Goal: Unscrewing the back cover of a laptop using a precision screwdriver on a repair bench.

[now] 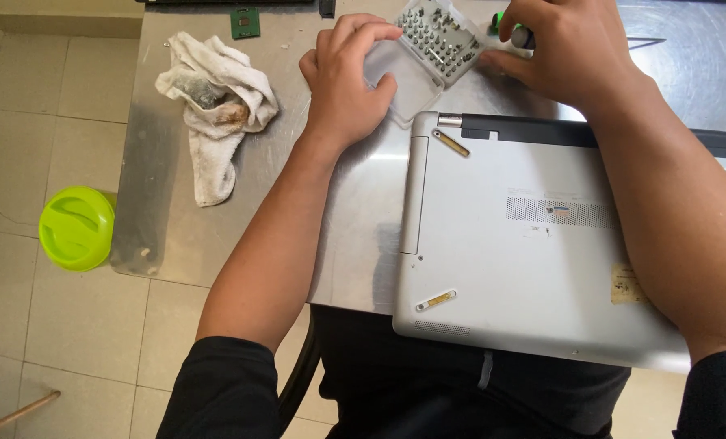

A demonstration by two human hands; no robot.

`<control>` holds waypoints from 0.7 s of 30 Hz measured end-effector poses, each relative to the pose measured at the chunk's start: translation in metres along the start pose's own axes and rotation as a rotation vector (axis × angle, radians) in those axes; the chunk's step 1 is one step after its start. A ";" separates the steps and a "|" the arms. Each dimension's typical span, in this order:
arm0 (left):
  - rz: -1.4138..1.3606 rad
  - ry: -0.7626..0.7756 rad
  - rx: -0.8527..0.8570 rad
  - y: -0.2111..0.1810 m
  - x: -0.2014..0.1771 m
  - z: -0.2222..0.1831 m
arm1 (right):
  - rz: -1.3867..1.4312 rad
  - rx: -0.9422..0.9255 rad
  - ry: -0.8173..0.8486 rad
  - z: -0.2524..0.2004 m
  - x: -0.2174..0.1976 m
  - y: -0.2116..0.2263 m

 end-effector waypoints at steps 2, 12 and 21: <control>-0.009 -0.027 -0.013 0.001 0.000 0.000 | -0.001 -0.014 -0.032 0.002 -0.002 0.005; 0.063 -0.077 -0.133 0.008 0.000 -0.002 | -0.027 -0.057 0.058 0.011 -0.016 0.043; 0.145 -0.090 -0.220 0.018 0.004 -0.004 | -0.028 -0.067 0.033 0.013 -0.017 0.047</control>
Point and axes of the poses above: each hand's wrist, its own z-axis towards the middle knuckle, its own x-axis out of the palm, y = z × x, the point moved 4 cm from there along z, towards the middle knuckle, and after that the axes turned 4 degrees about x, right-handed, at the moved point
